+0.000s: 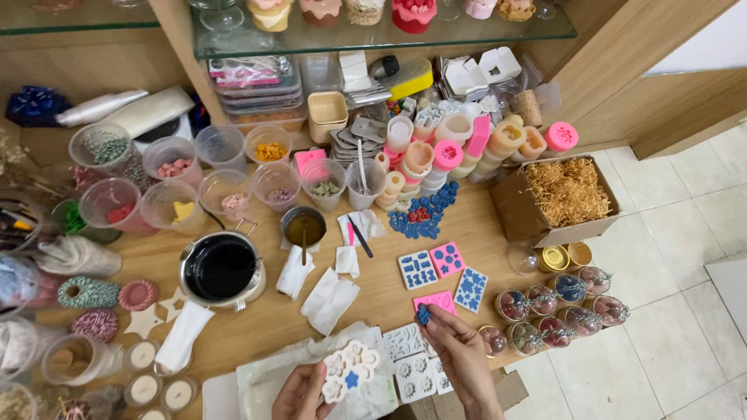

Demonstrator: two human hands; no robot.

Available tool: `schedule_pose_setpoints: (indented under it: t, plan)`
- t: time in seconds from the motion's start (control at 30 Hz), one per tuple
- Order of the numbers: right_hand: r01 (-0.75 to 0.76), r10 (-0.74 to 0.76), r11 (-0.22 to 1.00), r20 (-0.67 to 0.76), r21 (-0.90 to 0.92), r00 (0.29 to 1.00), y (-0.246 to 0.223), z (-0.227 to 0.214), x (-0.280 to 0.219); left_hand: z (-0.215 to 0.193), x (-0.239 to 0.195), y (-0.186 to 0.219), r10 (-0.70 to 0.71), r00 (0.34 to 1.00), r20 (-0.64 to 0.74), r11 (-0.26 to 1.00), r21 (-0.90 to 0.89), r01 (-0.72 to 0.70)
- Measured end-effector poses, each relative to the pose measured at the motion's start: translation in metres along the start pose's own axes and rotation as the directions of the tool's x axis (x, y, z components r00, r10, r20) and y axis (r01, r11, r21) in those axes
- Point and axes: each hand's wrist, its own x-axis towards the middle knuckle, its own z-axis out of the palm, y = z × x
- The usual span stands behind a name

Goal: The person places small blue decorative butterfly wax pieces into a white silicone mold and then places smaller heart-shaped pieces into a pink silicone mold by hand.

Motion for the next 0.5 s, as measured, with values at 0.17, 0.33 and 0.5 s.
schedule_pose_setpoints:
  t: [0.17, 0.33, 0.5]
  plan:
    - [0.175, -0.25, 0.888, -0.128, -0.424, 0.96, -0.027, -0.039, 0.091, -0.049, 0.074, -0.067, 0.217, 0.974, -0.064, 0.935, 0.301, -0.188]
    - [0.265, -0.386, 0.721, -0.054, -0.64, 0.921, -0.031, -0.083, 0.22, -0.056, 0.096, -0.081, 0.328, 0.941, -0.076, 0.917, 0.264, -0.298]
    - [0.227, -0.422, 0.669, -0.11, -0.708, 0.9, -0.018, -0.088, 0.275, -0.054, 0.105, -0.09, 0.362, 0.932, -0.02, 0.902, 0.259, -0.345]
